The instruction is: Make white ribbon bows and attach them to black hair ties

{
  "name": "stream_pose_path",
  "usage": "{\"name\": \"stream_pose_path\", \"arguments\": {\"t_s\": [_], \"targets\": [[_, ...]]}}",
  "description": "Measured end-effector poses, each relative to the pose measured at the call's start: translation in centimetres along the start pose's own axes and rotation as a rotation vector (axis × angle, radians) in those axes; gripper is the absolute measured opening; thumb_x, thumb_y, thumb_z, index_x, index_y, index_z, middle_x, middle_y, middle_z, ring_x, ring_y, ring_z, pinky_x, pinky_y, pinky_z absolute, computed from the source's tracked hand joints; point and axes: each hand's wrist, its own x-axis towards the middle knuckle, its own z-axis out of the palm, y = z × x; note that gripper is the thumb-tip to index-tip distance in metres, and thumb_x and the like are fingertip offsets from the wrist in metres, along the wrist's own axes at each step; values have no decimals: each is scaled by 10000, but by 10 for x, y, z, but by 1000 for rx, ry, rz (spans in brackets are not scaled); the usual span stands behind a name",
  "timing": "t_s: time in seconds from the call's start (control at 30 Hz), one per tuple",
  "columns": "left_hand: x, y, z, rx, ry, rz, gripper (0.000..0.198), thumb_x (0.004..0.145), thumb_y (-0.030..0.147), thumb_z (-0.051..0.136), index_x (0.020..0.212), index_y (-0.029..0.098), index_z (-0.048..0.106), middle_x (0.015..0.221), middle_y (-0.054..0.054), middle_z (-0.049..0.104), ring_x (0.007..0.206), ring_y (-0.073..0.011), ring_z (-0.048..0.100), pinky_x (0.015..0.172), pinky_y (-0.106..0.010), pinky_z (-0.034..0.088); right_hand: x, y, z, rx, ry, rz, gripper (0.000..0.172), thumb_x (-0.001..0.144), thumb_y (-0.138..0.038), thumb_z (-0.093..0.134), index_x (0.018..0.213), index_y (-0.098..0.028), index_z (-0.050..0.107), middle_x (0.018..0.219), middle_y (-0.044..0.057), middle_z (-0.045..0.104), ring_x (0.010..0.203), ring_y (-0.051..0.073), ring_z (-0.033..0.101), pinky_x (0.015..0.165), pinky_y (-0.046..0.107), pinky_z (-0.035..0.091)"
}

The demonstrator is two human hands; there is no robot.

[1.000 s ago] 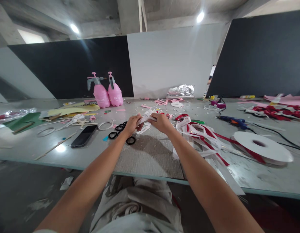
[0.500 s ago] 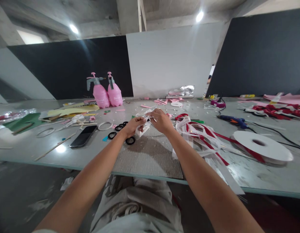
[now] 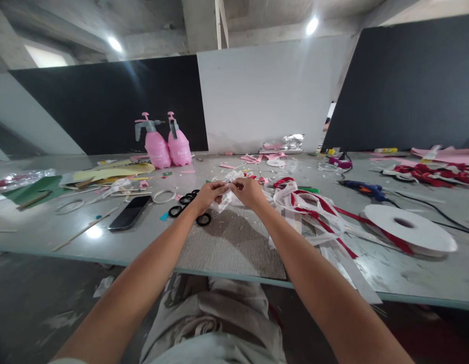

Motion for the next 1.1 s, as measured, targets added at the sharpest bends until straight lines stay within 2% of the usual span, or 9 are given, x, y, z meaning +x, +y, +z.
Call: {"name": "stream_pose_path", "arguments": {"t_s": [0.1,0.27,0.4,0.6,0.8,0.93,1.1], "targets": [[0,1,1,65,8,1,428,668,517,712,848,129,702,578,37,489,466,-45,378,483,-212,317,0,2,0,-24,-20,-16,276,811,-392,572,807,-166,730,712,48,682,643,153,564,608,254,376],[2,-4,-1,158,14,-13,444,670,518,706,877,126,721,569,28,513,461,-49,365,473,-211,271,-1,1,-5,-104,-47,-70,233,800,-321,550,783,-177,732,689,39,676,622,145,552,593,245,360],[3,-9,-1,171,23,4,455,682,527,691,891,124,722,546,31,486,457,-56,356,470,-213,264,0,-1,-8,-218,-110,-111,207,769,-244,527,762,-172,722,643,37,647,596,136,522,571,239,320],[3,-10,1,189,8,-1,443,674,518,700,869,121,721,551,31,475,463,-58,354,469,-210,271,2,1,-6,-400,-128,-156,175,738,-215,509,651,-181,657,613,44,628,573,135,489,561,248,263],[5,-12,-1,231,29,17,461,702,526,664,907,118,726,563,28,494,467,-54,336,481,-209,264,-1,-2,-8,-316,-120,-150,228,791,-264,490,674,-174,663,602,41,613,549,127,478,568,251,272],[3,-9,0,275,15,53,466,702,533,662,893,115,736,584,11,533,508,-70,394,519,-212,306,0,1,-9,-334,-151,-151,212,766,-250,502,647,-168,658,586,29,609,544,119,473,559,247,266],[2,-9,1,352,9,69,469,713,538,647,878,110,747,634,-16,604,592,-105,492,581,-223,361,2,-2,-6,-541,-195,-146,218,754,-234,495,711,-170,699,667,54,682,621,151,559,575,250,283]]}}
